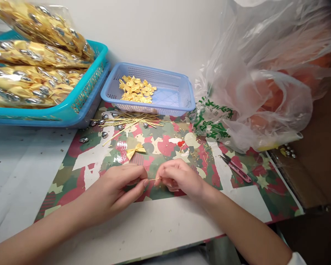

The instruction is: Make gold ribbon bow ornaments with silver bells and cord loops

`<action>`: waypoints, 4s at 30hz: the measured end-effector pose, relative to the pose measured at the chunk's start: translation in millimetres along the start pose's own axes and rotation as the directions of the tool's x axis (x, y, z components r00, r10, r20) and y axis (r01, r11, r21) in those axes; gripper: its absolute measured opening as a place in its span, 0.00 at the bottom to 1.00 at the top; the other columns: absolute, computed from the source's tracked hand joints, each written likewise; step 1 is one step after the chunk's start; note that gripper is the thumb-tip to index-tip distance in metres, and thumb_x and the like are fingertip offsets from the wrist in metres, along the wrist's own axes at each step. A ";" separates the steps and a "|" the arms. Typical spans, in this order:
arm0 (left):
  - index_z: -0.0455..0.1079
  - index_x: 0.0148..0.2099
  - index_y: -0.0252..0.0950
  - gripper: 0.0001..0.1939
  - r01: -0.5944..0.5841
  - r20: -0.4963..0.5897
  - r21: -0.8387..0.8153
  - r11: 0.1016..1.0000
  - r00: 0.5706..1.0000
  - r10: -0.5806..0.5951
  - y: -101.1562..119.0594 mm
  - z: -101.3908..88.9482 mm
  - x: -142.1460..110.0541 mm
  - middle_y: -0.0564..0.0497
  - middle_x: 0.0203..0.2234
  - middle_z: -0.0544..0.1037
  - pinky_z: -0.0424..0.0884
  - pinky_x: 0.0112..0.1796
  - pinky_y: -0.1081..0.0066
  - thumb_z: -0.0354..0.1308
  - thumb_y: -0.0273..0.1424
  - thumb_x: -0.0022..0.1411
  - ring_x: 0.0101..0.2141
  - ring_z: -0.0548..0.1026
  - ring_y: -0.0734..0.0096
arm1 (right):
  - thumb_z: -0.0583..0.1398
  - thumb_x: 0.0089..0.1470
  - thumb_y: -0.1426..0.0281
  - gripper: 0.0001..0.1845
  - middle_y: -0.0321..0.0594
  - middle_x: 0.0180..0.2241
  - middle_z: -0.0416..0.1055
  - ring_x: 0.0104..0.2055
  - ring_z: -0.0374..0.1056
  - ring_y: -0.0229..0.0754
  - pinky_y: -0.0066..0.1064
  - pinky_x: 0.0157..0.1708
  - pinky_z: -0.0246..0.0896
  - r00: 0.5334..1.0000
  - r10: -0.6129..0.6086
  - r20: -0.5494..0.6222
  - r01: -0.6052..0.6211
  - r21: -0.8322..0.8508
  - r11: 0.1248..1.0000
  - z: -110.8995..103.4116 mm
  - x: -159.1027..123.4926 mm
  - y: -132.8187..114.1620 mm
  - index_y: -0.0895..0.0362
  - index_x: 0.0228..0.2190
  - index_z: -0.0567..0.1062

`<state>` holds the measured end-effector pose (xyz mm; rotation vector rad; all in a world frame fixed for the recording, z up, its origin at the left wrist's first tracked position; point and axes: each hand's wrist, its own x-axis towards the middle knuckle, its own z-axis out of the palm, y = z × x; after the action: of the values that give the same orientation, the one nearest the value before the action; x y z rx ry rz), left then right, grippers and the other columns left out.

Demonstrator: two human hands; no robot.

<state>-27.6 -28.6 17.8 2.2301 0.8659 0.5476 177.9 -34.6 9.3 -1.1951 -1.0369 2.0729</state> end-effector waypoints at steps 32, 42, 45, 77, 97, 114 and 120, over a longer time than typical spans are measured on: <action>0.61 0.25 0.36 0.15 0.036 0.031 -0.015 0.999 0.999 -0.036 -1.7 -0.7 1.6 0.59 0.16 0.65 0.55 0.19 0.80 0.46 0.25 0.65 0.17 0.59 0.81 | 0.54 0.39 0.76 0.07 0.29 0.15 0.53 0.18 0.47 0.31 0.25 0.19 0.45 0.565 -0.825 0.029 0.504 -0.803 0.317 10.7 -0.9 18.2 0.55 0.16 0.62; 0.56 0.25 0.38 0.14 0.097 0.051 -0.061 0.993 0.994 -0.094 -6.3 0.1 -1.4 0.60 0.16 0.57 0.52 0.19 0.78 0.46 0.26 0.65 0.19 0.54 0.79 | 0.54 0.39 0.76 0.07 0.29 0.16 0.52 0.19 0.47 0.33 0.27 0.19 0.44 0.537 -0.841 0.072 0.485 -0.842 0.238 5.6 -0.8 17.2 0.54 0.16 0.61; 0.56 0.26 0.38 0.14 0.096 0.037 -0.071 0.993 0.995 -0.094 -6.4 -0.5 -2.0 0.60 0.17 0.57 0.51 0.19 0.77 0.46 0.26 0.65 0.19 0.54 0.78 | 0.55 0.40 0.75 0.08 0.30 0.16 0.52 0.19 0.47 0.34 0.29 0.20 0.44 0.584 -0.803 0.117 0.451 -0.870 0.201 1.5 -2.5 14.6 0.54 0.15 0.62; 0.71 0.29 0.37 0.21 0.230 -0.049 -0.401 0.887 0.961 -0.271 13.5 18.3 -0.9 0.56 0.17 0.65 0.61 0.22 0.76 0.48 0.42 0.68 0.20 0.63 0.74 | 0.62 0.54 0.66 0.07 0.39 0.29 0.73 0.33 0.67 0.45 0.34 0.33 0.59 0.537 -0.789 -0.298 -0.247 -0.950 0.191 -110.1 -108.9 2.8 0.56 0.32 0.77; 0.76 0.27 0.37 0.19 0.376 0.081 -0.656 0.655 0.897 -0.434 46.7 62.0 60.6 0.60 0.16 0.52 0.48 0.21 0.75 0.60 0.47 0.59 0.20 0.48 0.77 | 0.46 0.67 0.65 0.12 0.51 0.41 0.75 0.39 0.71 0.48 0.40 0.37 0.66 0.294 -0.828 -0.478 -0.173 -0.878 0.446 -104.3 -107.3 46.2 0.55 0.36 0.66; 0.79 0.31 0.38 0.17 0.338 0.039 -0.663 0.668 0.907 -0.420 50.5 82.7 74.0 0.49 0.29 0.83 0.73 0.36 0.72 0.59 0.45 0.60 0.33 0.79 0.64 | 0.49 0.67 0.59 0.17 0.38 0.34 0.70 0.36 0.67 0.41 0.29 0.35 0.61 0.473 -0.569 -0.673 0.154 -0.573 0.805 -14.6 -94.3 73.2 0.54 0.37 0.74; 0.79 0.30 0.37 0.18 0.352 0.033 -0.629 0.693 0.903 -0.428 52.5 83.4 74.4 0.48 0.27 0.82 0.73 0.28 0.72 0.60 0.45 0.59 0.31 0.78 0.63 | 0.48 0.67 0.58 0.18 0.40 0.35 0.71 0.38 0.67 0.42 0.31 0.36 0.61 0.469 -0.533 -0.704 0.150 -0.531 0.834 -10.9 -90.9 73.0 0.54 0.37 0.73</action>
<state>94.8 -41.2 8.4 1.3633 1.0069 0.6458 225.4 -139.7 -10.8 -1.7295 -1.0803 0.7309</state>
